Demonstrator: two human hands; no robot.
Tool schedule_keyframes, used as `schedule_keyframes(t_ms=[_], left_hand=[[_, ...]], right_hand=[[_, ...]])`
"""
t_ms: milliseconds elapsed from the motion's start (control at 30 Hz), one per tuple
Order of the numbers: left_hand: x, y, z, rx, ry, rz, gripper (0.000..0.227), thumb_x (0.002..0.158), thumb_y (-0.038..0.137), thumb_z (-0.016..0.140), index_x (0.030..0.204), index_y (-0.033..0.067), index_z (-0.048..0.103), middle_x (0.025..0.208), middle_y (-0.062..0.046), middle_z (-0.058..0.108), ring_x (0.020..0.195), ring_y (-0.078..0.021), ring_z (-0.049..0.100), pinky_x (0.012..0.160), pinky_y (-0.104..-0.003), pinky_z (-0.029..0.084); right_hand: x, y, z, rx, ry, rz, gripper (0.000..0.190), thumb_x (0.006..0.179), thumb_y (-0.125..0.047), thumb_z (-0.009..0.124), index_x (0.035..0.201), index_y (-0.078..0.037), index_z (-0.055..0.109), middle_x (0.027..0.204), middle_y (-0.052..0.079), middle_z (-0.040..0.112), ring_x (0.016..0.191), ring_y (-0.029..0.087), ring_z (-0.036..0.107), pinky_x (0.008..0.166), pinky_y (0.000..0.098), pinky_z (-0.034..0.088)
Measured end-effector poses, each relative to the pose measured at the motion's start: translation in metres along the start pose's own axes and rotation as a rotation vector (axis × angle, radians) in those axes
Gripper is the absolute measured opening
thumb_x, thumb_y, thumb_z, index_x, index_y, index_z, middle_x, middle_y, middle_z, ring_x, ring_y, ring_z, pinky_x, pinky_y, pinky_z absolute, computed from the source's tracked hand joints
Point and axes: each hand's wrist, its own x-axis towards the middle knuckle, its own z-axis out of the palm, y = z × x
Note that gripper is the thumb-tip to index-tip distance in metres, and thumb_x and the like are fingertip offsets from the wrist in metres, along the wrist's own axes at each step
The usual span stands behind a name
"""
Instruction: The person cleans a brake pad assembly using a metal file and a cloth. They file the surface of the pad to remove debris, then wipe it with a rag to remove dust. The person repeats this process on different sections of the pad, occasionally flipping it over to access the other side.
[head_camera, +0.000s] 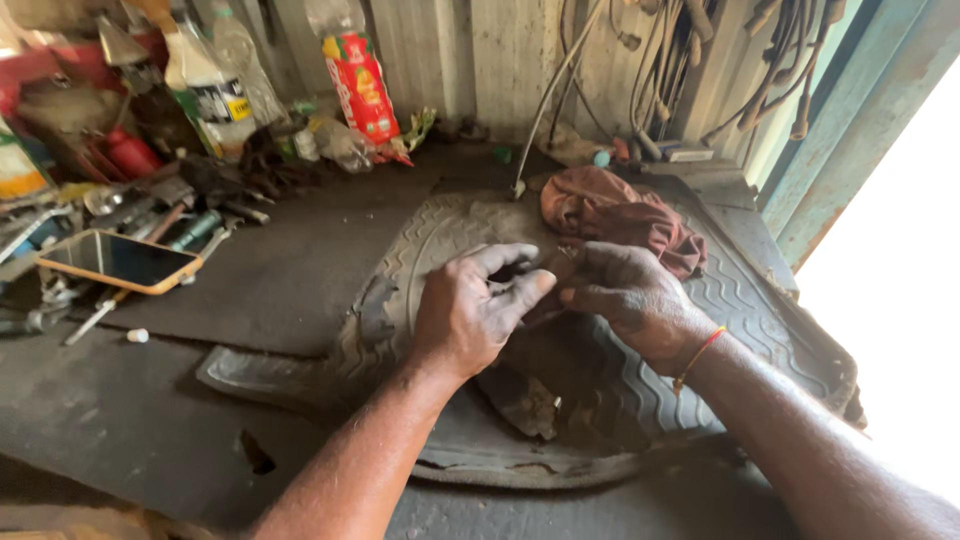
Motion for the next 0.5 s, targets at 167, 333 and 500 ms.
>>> schedule_keyframes(t_ms=[167,333,500], left_hand=[[0.004,-0.004,-0.002,0.043,-0.026,-0.127,0.022,0.088,0.022,0.076,0.102,0.0051,0.079,0.085,-0.002,0.079,0.076,-0.0103,0.077,0.069,-0.026,0.058],[0.005,-0.013,0.003,-0.558,-0.059,-0.281,0.019,0.090,0.016,0.075,0.101,0.0004,0.076,0.083,0.000,0.074,0.073,-0.0082,0.066,0.068,-0.025,0.055],[0.009,-0.008,-0.009,-0.199,-0.001,-0.115,0.034,0.088,0.030,0.077,0.107,0.0023,0.072,0.092,-0.004,0.075,0.082,-0.0136,0.070,0.076,-0.030,0.058]], right_hand=[[0.001,0.007,0.006,0.043,0.168,-0.024,0.035,0.084,-0.001,0.071,0.119,0.003,0.069,0.106,0.007,0.074,0.096,0.015,0.067,0.086,0.0326,0.052],[-0.001,-0.008,0.022,0.199,0.123,-0.023,0.026,0.094,-0.006,0.066,0.119,0.002,0.067,0.097,0.010,0.073,0.091,0.020,0.072,0.086,0.0319,0.057],[0.003,-0.011,0.019,0.182,0.249,-0.067,0.019,0.092,-0.002,0.065,0.110,0.005,0.067,0.095,0.010,0.074,0.084,0.018,0.069,0.081,0.0315,0.058]])
